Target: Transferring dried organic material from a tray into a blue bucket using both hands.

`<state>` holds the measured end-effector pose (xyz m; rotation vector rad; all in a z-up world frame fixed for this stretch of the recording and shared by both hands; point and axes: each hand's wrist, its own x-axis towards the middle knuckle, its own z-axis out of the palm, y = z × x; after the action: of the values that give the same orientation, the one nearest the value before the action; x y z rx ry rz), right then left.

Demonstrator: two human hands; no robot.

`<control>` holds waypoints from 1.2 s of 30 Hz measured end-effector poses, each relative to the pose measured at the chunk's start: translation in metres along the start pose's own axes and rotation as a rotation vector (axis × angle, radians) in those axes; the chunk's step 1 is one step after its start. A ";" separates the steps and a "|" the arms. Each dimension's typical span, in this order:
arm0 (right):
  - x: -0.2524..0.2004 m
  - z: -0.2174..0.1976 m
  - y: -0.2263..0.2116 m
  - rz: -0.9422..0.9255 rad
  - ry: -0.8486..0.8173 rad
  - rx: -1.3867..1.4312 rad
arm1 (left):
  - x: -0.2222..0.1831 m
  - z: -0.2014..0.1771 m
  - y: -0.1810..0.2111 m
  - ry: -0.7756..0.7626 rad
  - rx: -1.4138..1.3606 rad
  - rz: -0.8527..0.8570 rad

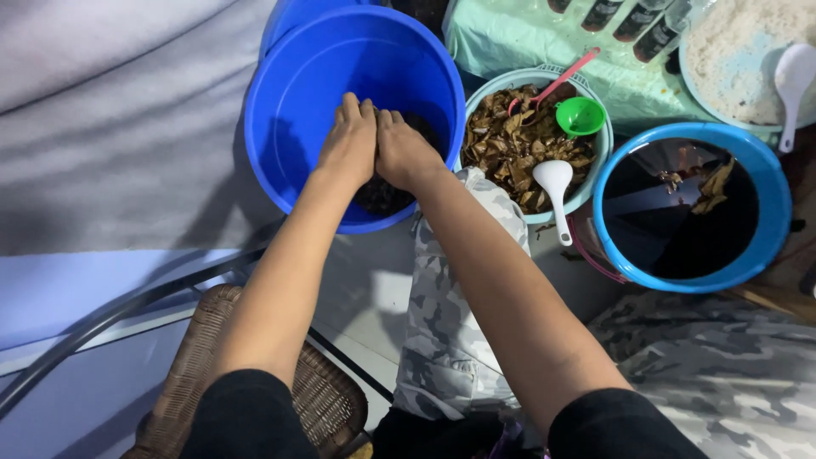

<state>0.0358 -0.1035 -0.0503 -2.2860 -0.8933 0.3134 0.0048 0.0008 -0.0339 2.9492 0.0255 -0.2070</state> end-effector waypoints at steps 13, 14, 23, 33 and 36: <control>0.004 0.015 0.016 0.073 -0.082 -0.005 | 0.000 0.016 -0.023 -0.077 0.196 -0.124; 0.005 0.018 0.017 0.065 -0.072 -0.040 | 0.000 0.023 -0.028 -0.072 0.177 -0.120; -0.003 0.007 0.001 0.040 -0.187 -0.022 | -0.017 -0.016 0.006 -0.080 0.137 -0.103; 0.020 0.044 0.033 0.091 -0.259 -0.007 | -0.005 0.008 -0.003 -0.032 0.291 -0.248; -0.001 -0.008 -0.002 0.171 -0.196 -0.032 | 0.006 0.029 -0.011 -0.025 0.330 -0.270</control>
<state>0.0373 -0.1075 -0.0426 -2.3968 -0.8039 0.6103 0.0062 0.0067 -0.0652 3.2619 0.4272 -0.3128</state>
